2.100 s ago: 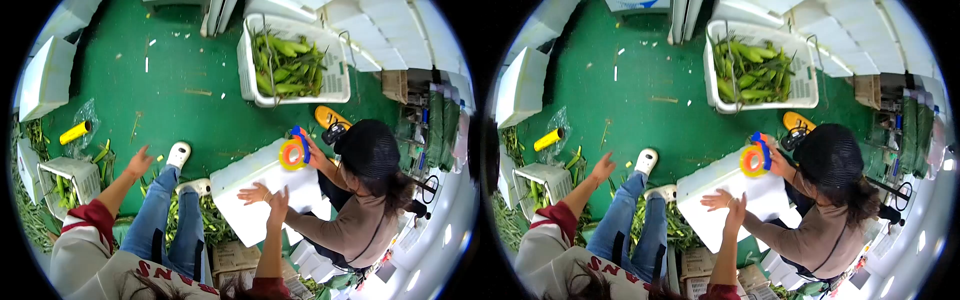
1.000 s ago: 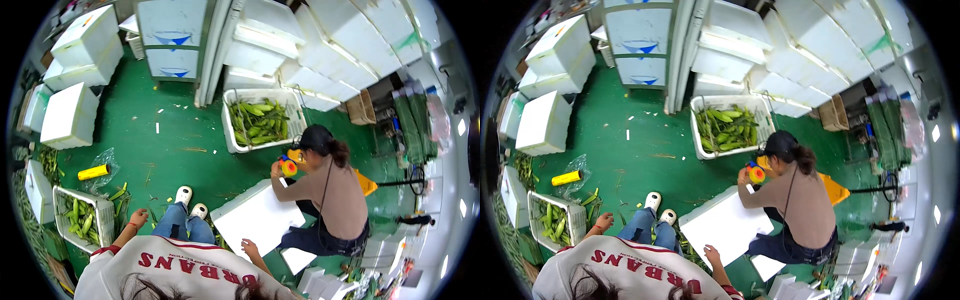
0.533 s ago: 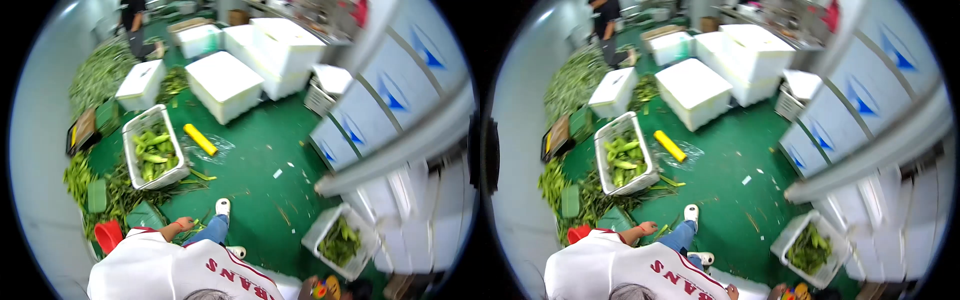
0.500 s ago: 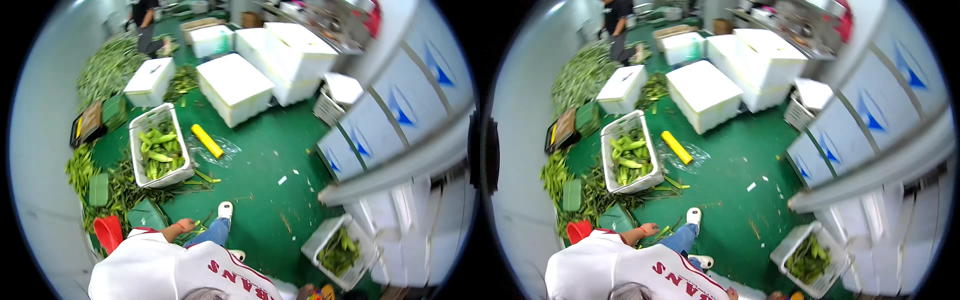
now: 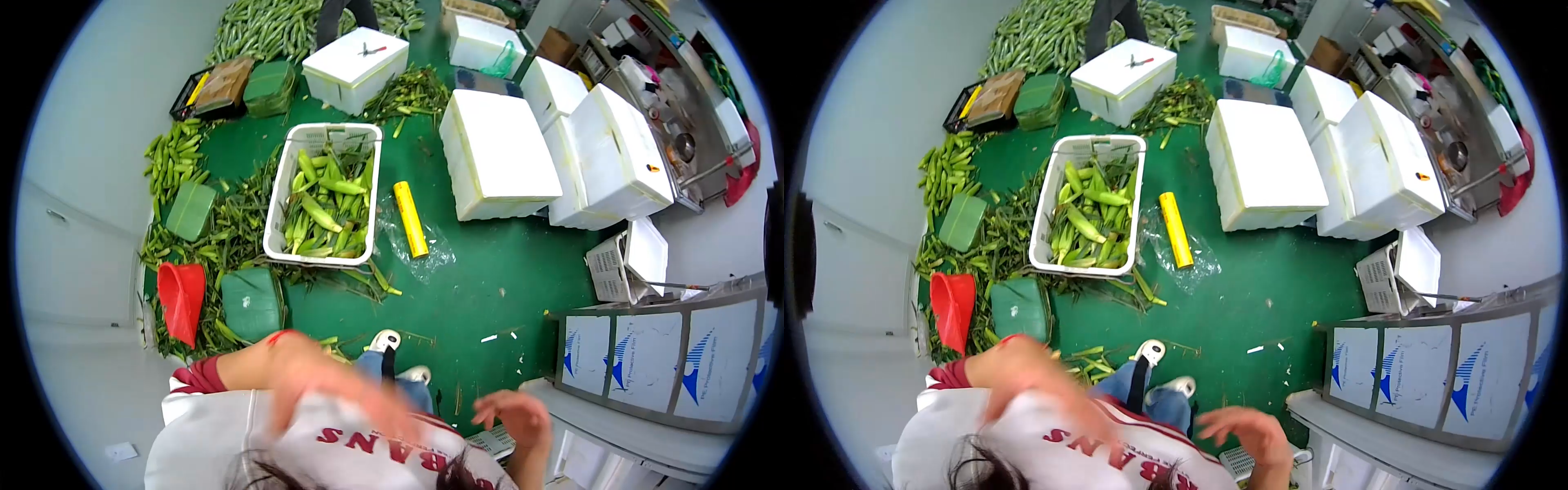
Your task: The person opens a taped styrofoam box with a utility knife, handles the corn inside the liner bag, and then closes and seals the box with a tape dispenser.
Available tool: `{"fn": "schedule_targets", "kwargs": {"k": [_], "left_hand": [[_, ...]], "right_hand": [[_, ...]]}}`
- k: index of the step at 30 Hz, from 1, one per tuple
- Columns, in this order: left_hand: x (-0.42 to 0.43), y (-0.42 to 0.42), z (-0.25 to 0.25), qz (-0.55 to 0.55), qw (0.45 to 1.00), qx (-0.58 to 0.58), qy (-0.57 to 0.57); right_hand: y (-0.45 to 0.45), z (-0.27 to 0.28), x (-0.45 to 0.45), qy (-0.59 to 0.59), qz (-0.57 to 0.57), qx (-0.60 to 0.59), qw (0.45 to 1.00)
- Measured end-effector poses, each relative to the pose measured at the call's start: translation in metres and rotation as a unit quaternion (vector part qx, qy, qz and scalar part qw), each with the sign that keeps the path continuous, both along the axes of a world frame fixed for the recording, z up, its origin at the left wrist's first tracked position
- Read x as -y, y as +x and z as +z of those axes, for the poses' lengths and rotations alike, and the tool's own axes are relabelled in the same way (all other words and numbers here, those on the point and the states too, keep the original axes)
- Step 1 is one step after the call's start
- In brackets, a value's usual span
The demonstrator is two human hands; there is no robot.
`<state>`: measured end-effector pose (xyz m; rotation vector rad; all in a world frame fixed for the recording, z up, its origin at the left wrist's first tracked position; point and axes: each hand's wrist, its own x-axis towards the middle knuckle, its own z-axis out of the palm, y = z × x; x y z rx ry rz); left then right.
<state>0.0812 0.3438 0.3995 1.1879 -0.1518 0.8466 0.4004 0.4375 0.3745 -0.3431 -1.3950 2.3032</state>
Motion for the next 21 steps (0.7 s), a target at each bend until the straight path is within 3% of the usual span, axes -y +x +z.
{"fn": "schedule_targets", "kwargs": {"k": [1,3,5,6,9,10,13,14,16,18,19,20,21], "left_hand": [[-0.006,0.004,0.036,-0.066,0.983,0.045,0.167],[0.008,-0.011,0.073,-0.004,0.955,-0.038,0.293],[0.008,-0.024,0.110,0.100,0.916,-0.116,0.371],[0.018,-0.040,0.127,0.056,0.900,-0.197,0.385],[0.046,-0.058,0.165,0.068,0.877,-0.275,0.387],[0.059,-0.062,0.174,0.113,0.876,-0.265,0.388],[0.108,-0.076,0.188,0.362,0.842,-0.147,0.372],[0.129,-0.076,0.187,0.480,0.795,-0.075,0.363],[0.165,-0.062,0.178,0.672,0.642,0.087,0.359],[0.181,-0.039,0.161,0.768,0.491,0.203,0.356],[0.167,-0.028,0.164,0.785,0.456,0.232,0.350],[0.146,-0.020,0.173,0.787,0.458,0.235,0.339],[0.103,-0.016,0.200,0.781,0.503,0.200,0.311]], "right_hand": [[-0.037,0.040,-0.007,0.053,0.110,-0.121,0.985],[-0.104,0.099,-0.025,0.094,0.374,-0.233,0.893],[-0.126,0.127,-0.039,0.174,0.552,-0.165,0.798],[-0.128,0.136,-0.050,0.231,0.630,-0.108,0.733],[-0.097,0.156,-0.068,0.370,0.512,-0.141,0.762],[-0.100,0.181,-0.092,0.393,0.549,-0.178,0.716],[-0.080,0.238,-0.147,0.398,0.513,-0.261,0.714],[-0.064,0.253,-0.164,0.404,0.472,-0.295,0.726],[-0.021,0.273,-0.207,0.413,0.343,-0.397,0.744],[0.026,0.273,-0.258,0.396,0.162,-0.509,0.746],[0.042,0.269,-0.288,0.377,0.069,-0.554,0.739],[0.053,0.256,-0.329,0.346,0.004,-0.590,0.730],[0.012,0.267,-0.315,0.401,-0.142,-0.522,0.740]]}}
